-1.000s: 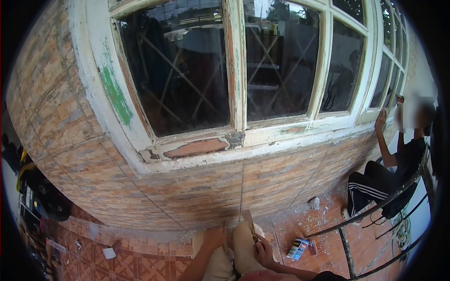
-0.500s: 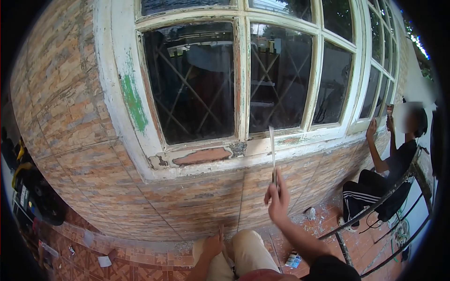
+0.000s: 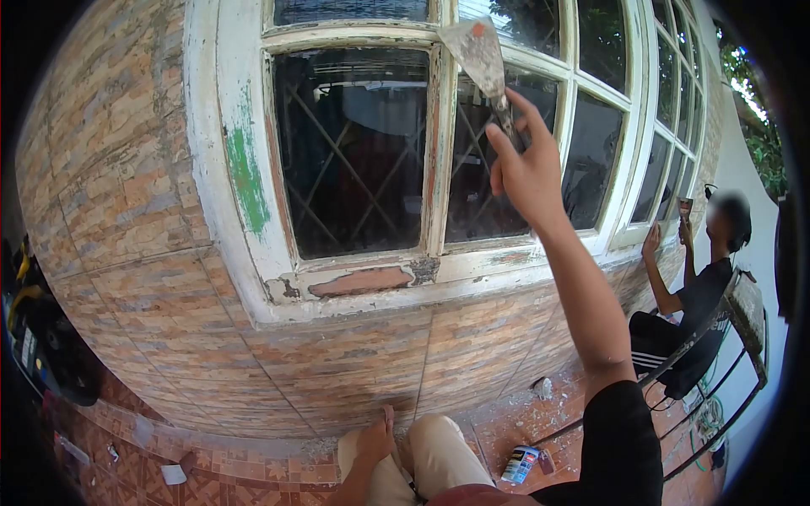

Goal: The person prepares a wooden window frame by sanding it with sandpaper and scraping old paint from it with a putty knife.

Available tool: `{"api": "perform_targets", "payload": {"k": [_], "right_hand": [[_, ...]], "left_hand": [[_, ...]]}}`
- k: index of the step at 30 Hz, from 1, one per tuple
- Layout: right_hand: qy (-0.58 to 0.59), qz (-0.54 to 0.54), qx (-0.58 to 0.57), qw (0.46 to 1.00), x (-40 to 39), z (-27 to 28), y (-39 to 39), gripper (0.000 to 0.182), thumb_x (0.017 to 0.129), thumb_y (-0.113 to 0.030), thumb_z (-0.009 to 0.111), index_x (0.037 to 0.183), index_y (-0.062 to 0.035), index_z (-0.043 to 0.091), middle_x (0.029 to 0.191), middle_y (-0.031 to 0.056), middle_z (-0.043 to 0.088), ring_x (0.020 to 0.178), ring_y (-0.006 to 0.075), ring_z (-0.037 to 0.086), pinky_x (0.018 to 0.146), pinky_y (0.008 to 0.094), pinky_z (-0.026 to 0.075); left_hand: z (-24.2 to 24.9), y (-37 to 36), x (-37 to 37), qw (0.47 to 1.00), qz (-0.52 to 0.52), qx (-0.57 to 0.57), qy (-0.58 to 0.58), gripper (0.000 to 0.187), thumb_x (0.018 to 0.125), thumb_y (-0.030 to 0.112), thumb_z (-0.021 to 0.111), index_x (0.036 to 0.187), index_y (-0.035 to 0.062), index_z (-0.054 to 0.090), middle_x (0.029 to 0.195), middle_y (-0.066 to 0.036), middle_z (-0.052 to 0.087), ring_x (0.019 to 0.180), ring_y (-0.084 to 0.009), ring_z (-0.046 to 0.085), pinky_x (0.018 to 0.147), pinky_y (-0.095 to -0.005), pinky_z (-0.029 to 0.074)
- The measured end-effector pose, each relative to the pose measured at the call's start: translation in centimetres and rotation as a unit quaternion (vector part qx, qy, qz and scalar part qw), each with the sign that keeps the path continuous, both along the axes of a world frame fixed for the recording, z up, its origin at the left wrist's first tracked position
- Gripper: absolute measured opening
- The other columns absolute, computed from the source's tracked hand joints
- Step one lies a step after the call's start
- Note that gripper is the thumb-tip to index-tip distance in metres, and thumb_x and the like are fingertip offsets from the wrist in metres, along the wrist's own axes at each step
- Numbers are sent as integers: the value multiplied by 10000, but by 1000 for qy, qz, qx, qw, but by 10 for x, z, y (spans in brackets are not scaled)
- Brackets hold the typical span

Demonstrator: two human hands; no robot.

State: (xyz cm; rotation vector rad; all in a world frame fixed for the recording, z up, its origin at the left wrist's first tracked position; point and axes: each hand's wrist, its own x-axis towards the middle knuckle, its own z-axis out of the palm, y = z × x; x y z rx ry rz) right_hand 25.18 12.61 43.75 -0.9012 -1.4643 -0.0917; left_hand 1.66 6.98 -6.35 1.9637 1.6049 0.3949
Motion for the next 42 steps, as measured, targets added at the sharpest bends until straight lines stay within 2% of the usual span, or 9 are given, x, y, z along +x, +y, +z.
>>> {"api": "perform_targets", "payload": {"k": [3,12,23,26,29,31,37,39,42], "right_hand": [[0,58,23,998,2,21,6,498,921,-96,629,1384,-52,450,1012,173,611,527,124,627,405,268,444],[-31,3,-43,999,11,58,-21,574,960,-137,550,1503,-113,366,587,26,465,478,81,413,432,285,372],[-116,-109,-66,985,-10,63,-44,545,983,-132,533,1504,-149,375,553,-7,413,436,69,354,385,273,298],[-135,-205,-235,941,-16,74,-57,504,926,-181,550,1419,-105,475,972,160,706,987,347,670,839,526,515],[-165,-135,-29,977,-1,66,-34,547,980,-133,532,1505,-150,375,558,-1,423,441,72,361,384,280,316],[-171,-151,-21,973,-1,71,-32,555,970,-133,536,1502,-143,379,575,2,435,454,72,373,388,282,331],[-275,-241,4,931,-8,83,-35,559,942,-110,506,1485,-71,380,725,148,616,447,150,509,435,328,424],[-393,-304,43,867,-13,93,-38,499,904,-51,403,1372,121,384,852,325,655,762,382,692,643,463,539],[-388,-320,-59,862,-37,92,-51,508,862,-7,361,1306,238,337,827,369,630,800,424,683,687,487,537]], "left_hand": [[3,-5,2,999,28,35,-30,403,1001,350,397,1142,25,589,981,-286,662,912,-458,636,841,-541,483],[0,-2,0,999,4,41,-25,407,997,325,414,1140,-9,597,905,-308,658,832,-478,638,772,-562,483],[-13,-6,-2,998,12,57,-23,350,993,309,427,1093,20,597,876,-269,669,813,-458,642,770,-541,497],[0,-9,-2,998,15,64,-21,357,993,314,426,1064,18,611,880,-267,670,814,-457,643,767,-542,499],[-4,-2,3,997,22,69,-27,367,992,319,428,1024,12,625,884,-270,669,814,-458,642,766,-542,499],[-7,2,0,997,22,74,-28,372,991,321,430,1006,8,631,886,-272,668,814,-459,642,767,-542,498],[-17,0,1,996,29,82,-35,387,990,327,430,990,-4,630,890,-272,670,830,-455,645,772,-541,496],[-9,-2,1,997,25,63,-31,408,997,320,417,1008,-21,639,868,-288,657,826,-468,630,756,-548,482],[-5,-3,3,995,24,82,-49,416,996,326,423,981,-29,640,849,-288,654,819,-468,630,750,-546,481]]}}
